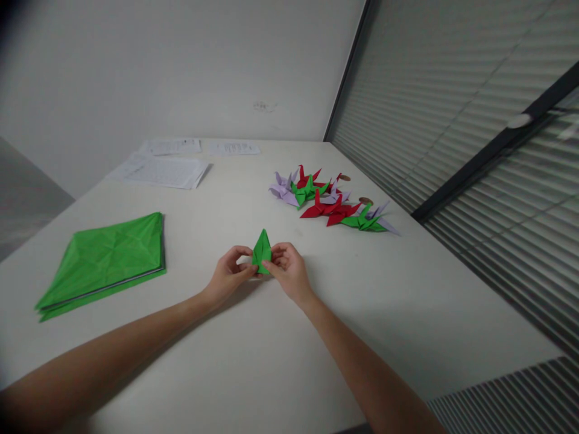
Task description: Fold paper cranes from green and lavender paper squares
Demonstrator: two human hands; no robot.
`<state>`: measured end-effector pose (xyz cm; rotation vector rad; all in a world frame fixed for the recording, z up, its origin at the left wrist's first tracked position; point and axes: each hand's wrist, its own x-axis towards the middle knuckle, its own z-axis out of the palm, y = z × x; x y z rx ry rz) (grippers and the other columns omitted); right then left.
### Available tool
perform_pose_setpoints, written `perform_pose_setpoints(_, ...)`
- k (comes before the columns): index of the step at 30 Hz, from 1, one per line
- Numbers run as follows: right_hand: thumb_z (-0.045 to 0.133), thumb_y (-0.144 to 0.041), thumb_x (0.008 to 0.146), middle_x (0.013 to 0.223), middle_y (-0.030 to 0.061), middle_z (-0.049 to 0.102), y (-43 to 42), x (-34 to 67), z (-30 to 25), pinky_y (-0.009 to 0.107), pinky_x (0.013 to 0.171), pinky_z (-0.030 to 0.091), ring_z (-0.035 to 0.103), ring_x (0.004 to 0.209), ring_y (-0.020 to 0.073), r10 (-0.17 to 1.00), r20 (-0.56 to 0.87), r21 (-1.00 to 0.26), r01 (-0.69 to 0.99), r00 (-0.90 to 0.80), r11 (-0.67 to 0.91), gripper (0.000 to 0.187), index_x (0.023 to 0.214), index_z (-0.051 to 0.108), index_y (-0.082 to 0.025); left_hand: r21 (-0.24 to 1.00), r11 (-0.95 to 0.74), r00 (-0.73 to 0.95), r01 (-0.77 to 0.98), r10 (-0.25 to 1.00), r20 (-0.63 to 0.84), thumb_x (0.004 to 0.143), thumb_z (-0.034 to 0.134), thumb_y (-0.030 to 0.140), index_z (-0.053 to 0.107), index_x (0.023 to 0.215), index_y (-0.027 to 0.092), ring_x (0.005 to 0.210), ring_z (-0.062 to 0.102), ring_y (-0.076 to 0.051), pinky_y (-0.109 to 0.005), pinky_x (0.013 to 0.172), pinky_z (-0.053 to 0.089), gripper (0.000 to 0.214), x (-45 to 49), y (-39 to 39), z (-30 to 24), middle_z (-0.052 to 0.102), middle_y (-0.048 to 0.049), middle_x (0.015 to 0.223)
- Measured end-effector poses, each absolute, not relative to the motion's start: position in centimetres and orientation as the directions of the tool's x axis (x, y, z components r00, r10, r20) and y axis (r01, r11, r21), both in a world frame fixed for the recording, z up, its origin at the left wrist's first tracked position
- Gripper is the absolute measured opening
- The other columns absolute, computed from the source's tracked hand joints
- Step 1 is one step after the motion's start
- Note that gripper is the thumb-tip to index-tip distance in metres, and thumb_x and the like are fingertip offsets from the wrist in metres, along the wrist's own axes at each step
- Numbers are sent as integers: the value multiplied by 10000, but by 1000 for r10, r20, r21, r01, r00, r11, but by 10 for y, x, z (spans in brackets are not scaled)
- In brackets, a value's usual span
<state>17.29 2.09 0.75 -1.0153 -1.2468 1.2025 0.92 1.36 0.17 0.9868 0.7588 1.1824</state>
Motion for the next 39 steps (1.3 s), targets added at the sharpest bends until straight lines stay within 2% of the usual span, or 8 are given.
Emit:
perform_pose_setpoints(4,809,-328,627,780,-7,641,20,172,11,287,658,520,621,722,153,985,143,-986,-102,-92,134,413,926,539,-239,917,94,284,-388,959,21,640,841,250,542,976,164,723,686,-135,-277,726,559,458,8,13,1,679,-16,901)
perform_pose_setpoints(8,810,-339,622,827,0,643,19,172,12,313,683,542,631,768,172,982,154,-985,-98,-112,143,456,973,532,-257,918,118,327,-378,945,13,632,851,246,584,979,147,731,684,-150,-271,712,543,449,8,13,2,713,-34,827)
perform_pose_setpoints(13,790,-346,652,876,5,621,20,175,11,300,623,546,599,708,150,981,136,-987,-105,-139,122,445,1011,542,-258,903,121,293,-411,956,6,626,857,277,619,938,138,697,688,-166,-313,721,550,417,8,16,0,727,-41,793)
perform_pose_setpoints(18,784,-316,663,951,14,636,20,175,9,297,686,531,608,735,140,980,159,-985,-81,-120,150,418,1018,575,-250,915,75,264,-397,964,35,650,841,299,683,946,131,636,651,-134,-295,644,555,376,7,17,0,707,-48,828)
perform_pose_setpoints(21,786,-330,669,842,-3,615,20,174,9,286,672,523,597,707,134,978,143,-988,-83,-150,132,336,950,627,-238,912,7,219,-411,971,91,638,844,296,734,833,142,695,636,-132,-268,603,554,272,7,17,0,671,-63,933)
perform_pose_setpoints(24,784,-366,674,843,6,589,20,174,11,300,708,534,605,754,148,969,158,-984,-108,-190,140,215,819,698,-232,901,-27,171,-432,979,112,613,854,285,752,712,151,763,634,-153,-257,616,556,196,6,18,-1,648,-64,916)
perform_pose_setpoints(31,735,-295,705,888,24,595,19,178,10,318,773,518,592,849,163,966,147,-987,-90,-212,130,81,772,780,-280,875,87,180,-477,984,1,574,864,264,743,756,160,705,649,-146,-290,688,550,241,8,17,3,710,-48,832)
perform_pose_setpoints(39,665,-248,734,864,27,566,18,180,13,284,696,472,564,816,155,954,215,-975,4,-211,220,118,751,779,-271,875,156,175,-459,981,-83,626,832,358,718,719,128,659,639,-144,-289,681,527,273,8,17,4,706,-50,716)
